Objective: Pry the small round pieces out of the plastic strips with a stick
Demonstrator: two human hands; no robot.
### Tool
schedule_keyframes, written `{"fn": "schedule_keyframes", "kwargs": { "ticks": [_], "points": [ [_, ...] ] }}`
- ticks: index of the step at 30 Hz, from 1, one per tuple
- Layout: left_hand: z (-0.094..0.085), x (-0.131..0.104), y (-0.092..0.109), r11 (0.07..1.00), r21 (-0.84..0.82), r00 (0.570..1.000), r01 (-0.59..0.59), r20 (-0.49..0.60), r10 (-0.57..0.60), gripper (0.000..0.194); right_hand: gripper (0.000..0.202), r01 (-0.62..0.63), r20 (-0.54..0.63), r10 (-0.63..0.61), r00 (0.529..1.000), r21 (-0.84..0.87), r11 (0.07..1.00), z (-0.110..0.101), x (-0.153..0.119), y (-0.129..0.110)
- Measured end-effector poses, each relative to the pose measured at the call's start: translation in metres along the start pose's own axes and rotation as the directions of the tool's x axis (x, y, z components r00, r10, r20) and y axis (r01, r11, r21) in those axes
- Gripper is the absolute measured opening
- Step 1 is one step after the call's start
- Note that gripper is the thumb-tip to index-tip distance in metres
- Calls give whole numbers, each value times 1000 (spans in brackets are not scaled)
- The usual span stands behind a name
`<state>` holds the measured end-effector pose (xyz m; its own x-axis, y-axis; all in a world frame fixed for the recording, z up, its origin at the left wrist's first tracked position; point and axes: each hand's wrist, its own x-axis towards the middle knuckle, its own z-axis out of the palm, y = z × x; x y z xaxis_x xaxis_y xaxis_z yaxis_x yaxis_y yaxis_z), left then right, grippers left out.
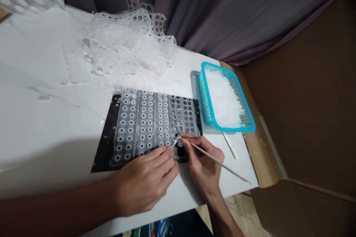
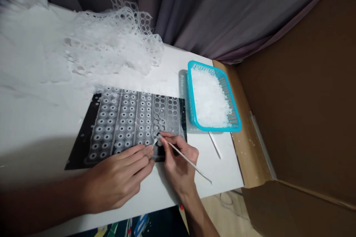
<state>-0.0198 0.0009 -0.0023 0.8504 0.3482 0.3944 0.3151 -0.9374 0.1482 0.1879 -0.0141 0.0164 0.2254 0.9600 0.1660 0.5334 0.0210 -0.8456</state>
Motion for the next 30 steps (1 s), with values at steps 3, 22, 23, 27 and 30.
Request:
{"fn": "schedule_keyframes", "kwargs": {
  "ticks": [3, 22, 23, 27, 30],
  "points": [
    [0, 0, -1, 1000, -13, 1000, 8, -3, -8, 35, 14, 64, 48, -64, 997, -8, 998, -3, 0, 2],
    [-5, -4, -5, 999, 52, 1000, 0, -21, 1, 46, 19, 694, 578, -511, 637, -142, 705, -39, 16, 1],
    [-5, -4, -5, 998, 56, 1000, -5, -17, 6, 46, 19, 703, 576, -516, 634, -152, 695, -39, 16, 1],
    [-4, -3, -6, 998, 62, 1000, -16, -2, 16, 46, 19, 730, 570, -540, 618, -162, 664, -39, 15, 7],
    [-4, -3, -7, 999, 44, 1000, -17, -13, 17, 46, 19, 736, 562, -558, 610, -140, 663, -38, 16, 12]
  ]
}}
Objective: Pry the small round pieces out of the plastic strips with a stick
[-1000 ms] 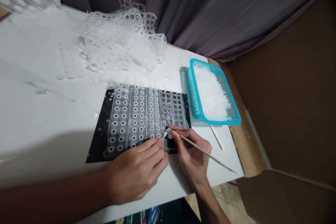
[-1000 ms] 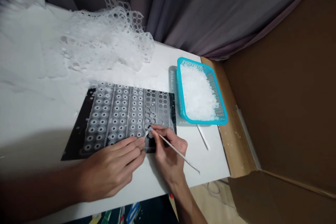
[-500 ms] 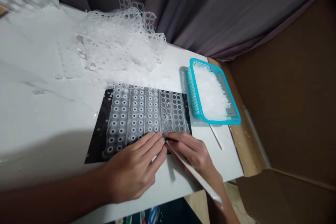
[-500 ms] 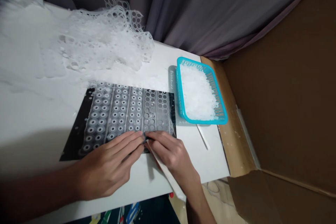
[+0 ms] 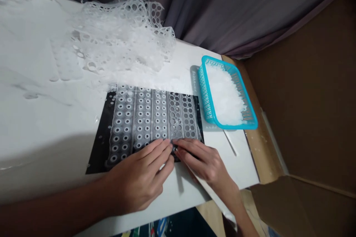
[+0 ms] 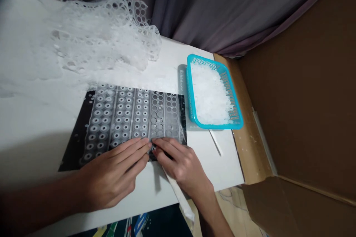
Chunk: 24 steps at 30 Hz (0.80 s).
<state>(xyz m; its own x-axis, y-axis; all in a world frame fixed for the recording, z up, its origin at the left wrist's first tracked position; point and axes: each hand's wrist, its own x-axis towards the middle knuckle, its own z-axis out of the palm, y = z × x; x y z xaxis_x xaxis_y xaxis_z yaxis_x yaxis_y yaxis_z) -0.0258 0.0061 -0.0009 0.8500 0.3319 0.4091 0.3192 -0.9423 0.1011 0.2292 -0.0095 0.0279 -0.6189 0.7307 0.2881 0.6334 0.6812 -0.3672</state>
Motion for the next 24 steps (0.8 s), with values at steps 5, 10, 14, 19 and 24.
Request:
{"fn": "schedule_keyframes", "kwargs": {
  "ticks": [5, 10, 14, 19, 24],
  "points": [
    [-1, -2, -1, 1000, -17, 1000, 3, -28, -3, 46, 23, 61, -82, -64, 995, -42, 997, 6, -3, 4],
    [-3, -1, -1, 1000, -22, 999, 4, -43, -4, 44, 26, 81, -157, -93, 983, -83, 993, 12, -1, 5],
    [-3, 0, 0, 999, -25, 999, 24, -42, -25, 43, 18, 29, -224, -54, 973, -115, 993, 15, 6, 4],
    [-3, 1, 1, 1000, 0, 1000, 6, -30, -6, 43, 14, -205, -212, 222, 952, 97, 974, 16, 13, 1],
    [-1, 0, 1, 1000, 9, 1000, 10, -18, -10, 40, 13, -323, -222, 387, 895, 276, 905, 19, 20, 2]
  ]
}}
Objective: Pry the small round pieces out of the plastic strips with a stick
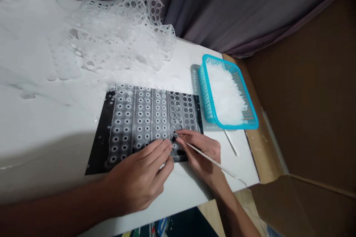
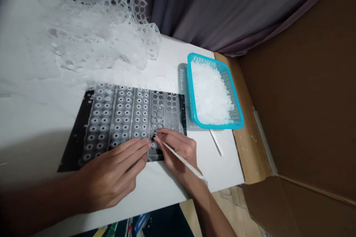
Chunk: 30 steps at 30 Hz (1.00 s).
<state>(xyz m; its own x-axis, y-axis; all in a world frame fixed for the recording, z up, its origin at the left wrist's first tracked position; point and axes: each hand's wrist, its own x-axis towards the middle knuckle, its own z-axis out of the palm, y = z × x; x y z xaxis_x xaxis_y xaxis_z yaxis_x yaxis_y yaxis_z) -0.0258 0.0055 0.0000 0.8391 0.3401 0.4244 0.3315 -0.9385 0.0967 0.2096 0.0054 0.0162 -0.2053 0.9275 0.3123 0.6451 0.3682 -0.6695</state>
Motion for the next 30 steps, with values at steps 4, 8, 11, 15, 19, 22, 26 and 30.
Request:
{"fn": "schedule_keyframes", "kwargs": {
  "ticks": [4, 8, 11, 15, 19, 22, 26, 30],
  "points": [
    [2, 0, 0, 1000, -14, 1000, 14, 1, -14, 39, 13, -104, -131, 104, 986, 13, 995, 2, 0, -1],
    [2, 0, -2, 999, -42, 1000, 26, -8, -26, 36, 19, -51, -279, 45, 959, -13, 999, -3, -5, -3],
    [2, -1, -2, 997, -67, 999, 45, 7, -45, 38, 21, 30, -125, -24, 992, 43, 999, -10, -6, -3],
    [2, -2, -2, 995, -75, 998, 59, 27, -57, 41, 17, 77, 74, -85, 994, 98, 992, -13, -6, -1],
    [2, -1, -2, 996, -72, 998, 57, 23, -56, 41, 19, 104, 105, -113, 988, 95, 990, -11, -9, 1],
    [1, 0, -2, 997, -67, 998, 50, 29, -48, 42, 20, 110, 87, -117, 989, 86, 990, -9, -10, 3],
    [0, 0, -2, 996, -73, 999, 47, 26, -46, 41, 22, 111, 34, -113, 993, 41, 993, -5, -9, 5],
    [2, 0, -2, 997, -68, 999, 44, 11, -43, 39, 21, 45, -55, -43, 998, 35, 998, 0, -12, 1]
  ]
}}
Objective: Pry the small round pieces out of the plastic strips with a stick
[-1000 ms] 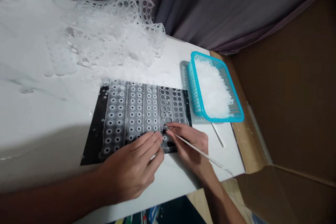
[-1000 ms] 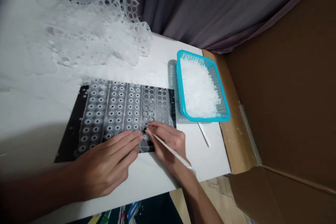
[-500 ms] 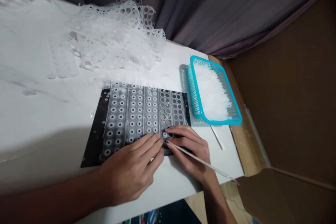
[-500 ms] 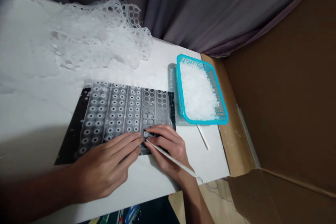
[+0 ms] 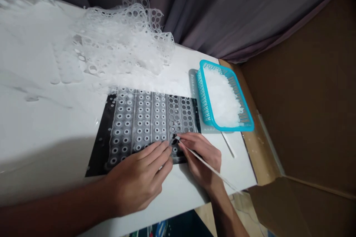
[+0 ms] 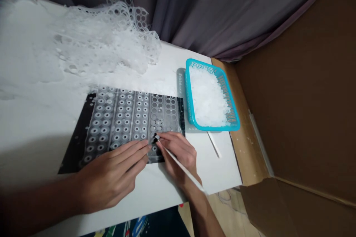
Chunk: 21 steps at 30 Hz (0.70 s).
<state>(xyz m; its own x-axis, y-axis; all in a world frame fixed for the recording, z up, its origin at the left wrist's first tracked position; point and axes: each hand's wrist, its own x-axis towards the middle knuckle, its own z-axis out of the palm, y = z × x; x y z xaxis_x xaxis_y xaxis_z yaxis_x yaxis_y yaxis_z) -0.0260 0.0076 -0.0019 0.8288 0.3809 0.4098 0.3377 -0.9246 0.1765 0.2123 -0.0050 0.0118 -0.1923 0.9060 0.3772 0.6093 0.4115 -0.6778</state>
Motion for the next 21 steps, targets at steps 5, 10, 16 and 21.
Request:
{"fn": "schedule_keyframes", "kwargs": {
  "ticks": [5, 10, 16, 21],
  "points": [
    [1, -1, 0, 1000, 24, 1000, -10, -6, 10, 43, 14, -198, -364, 158, 918, -77, 977, -12, -2, -12],
    [0, -1, -2, 1000, -19, 1000, -3, -17, 2, 37, 9, -275, -556, 59, 829, -313, 909, -65, 25, -5],
    [-3, -1, -1, 1000, -12, 1000, -16, -18, 15, 45, 7, -218, -388, 5, 922, -507, 834, -84, 31, 5],
    [-2, -2, 0, 999, 1, 997, -51, -62, 51, 43, 10, 12, 47, -5, 999, -155, 988, -49, 8, -10]
  ]
}}
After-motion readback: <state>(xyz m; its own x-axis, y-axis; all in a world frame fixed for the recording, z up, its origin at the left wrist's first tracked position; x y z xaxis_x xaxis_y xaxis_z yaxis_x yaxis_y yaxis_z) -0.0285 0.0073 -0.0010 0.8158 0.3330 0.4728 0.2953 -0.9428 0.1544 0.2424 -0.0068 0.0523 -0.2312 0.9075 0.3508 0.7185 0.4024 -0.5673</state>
